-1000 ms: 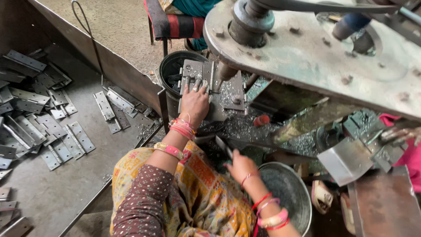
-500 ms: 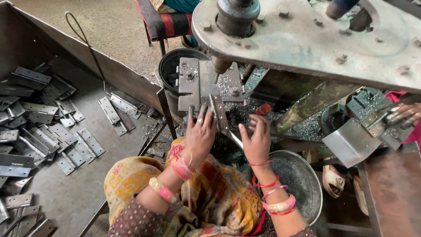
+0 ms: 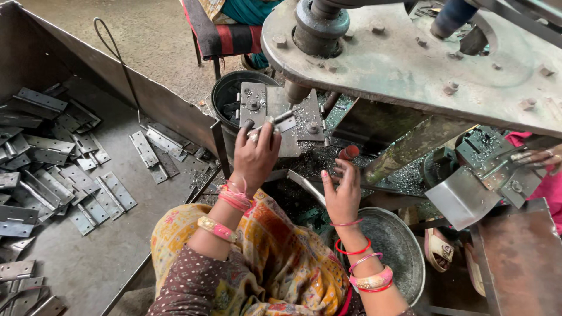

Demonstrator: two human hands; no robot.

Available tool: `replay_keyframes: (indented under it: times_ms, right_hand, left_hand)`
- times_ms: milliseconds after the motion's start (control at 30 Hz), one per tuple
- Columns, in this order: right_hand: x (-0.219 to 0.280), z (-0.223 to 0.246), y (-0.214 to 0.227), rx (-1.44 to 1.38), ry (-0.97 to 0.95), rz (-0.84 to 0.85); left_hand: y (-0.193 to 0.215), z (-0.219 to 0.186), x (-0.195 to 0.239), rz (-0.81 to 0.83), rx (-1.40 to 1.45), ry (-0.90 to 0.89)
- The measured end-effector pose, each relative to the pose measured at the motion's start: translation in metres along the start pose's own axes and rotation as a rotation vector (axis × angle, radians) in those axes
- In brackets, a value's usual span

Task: The person picks up metal hinge plates from a bin, places them on a machining table under a drill, and uses a metal rod to clear debris while positioning the plates for drilling. They handle the plates by hand and use a tool to adjust pieces before returning them to a bin.

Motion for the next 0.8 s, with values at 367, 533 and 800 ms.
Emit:
replay_keyframes:
  times_ms: [367,533,800]
  right_hand:
    - [-0.001,0.000,0.000,0.024,-0.020,0.017]
    - [-0.003,0.002,0.000,0.049,-0.032,0.049]
    - [0.016,-0.013,-0.004,0.290,0.177,0.183]
  left_hand:
    - [-0.020,0.008,0.019,0.476,-0.118,0.219]
    - [-0.019,-0.024,0.020,0.558,0.040,0.121]
    - [-0.035,-0.016,0.012,0.503,0.141,0.197]
Point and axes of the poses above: each hand's wrist, its own x-axis away from the middle knuckle, its own y-axis out of the back of the hand, z = x × y, the point moved 2 cm from there along -x, towards the middle knuckle, and after that the axes turned 2 degrees about -x, right-handed, at the moved point
